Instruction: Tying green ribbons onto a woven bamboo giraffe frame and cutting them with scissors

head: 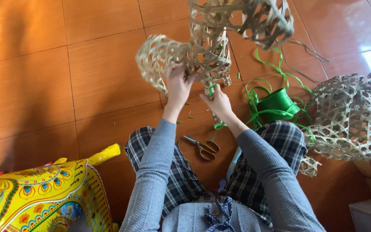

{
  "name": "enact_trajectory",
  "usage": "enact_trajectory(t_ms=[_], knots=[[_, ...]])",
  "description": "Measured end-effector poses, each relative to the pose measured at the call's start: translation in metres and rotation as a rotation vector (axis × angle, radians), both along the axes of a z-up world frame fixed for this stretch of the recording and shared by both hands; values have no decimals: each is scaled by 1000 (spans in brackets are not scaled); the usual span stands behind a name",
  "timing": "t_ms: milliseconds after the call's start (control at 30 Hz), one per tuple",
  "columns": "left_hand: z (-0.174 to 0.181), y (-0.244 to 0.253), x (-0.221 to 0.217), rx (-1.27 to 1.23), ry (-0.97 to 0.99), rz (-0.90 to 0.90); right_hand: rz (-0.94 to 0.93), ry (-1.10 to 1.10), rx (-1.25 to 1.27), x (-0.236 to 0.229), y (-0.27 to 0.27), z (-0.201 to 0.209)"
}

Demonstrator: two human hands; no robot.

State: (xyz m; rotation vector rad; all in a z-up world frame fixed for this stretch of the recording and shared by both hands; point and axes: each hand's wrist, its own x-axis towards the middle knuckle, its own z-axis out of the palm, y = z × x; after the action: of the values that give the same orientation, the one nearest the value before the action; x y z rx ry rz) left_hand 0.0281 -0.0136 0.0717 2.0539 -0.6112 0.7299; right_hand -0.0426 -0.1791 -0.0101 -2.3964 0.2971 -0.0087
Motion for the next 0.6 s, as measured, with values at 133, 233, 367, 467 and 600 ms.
enact_trajectory(t_ms=[133, 233, 367, 467, 600], knots=[[-26, -6, -2, -17, 21, 66, -17, 77, 27, -1, -2, 18], [-26, -10, -5, -78, -22, 73, -5, 67, 152, -1, 0, 15], [-14, -11, -19, -59, -26, 115, -17, 95, 166, -1, 0, 19], [0, -13, -32, -58, -103, 176, -15, 95, 182, -3, 4, 30], [15, -22, -38, 126, -223, 212, 4, 60, 183, 0, 3, 18]])
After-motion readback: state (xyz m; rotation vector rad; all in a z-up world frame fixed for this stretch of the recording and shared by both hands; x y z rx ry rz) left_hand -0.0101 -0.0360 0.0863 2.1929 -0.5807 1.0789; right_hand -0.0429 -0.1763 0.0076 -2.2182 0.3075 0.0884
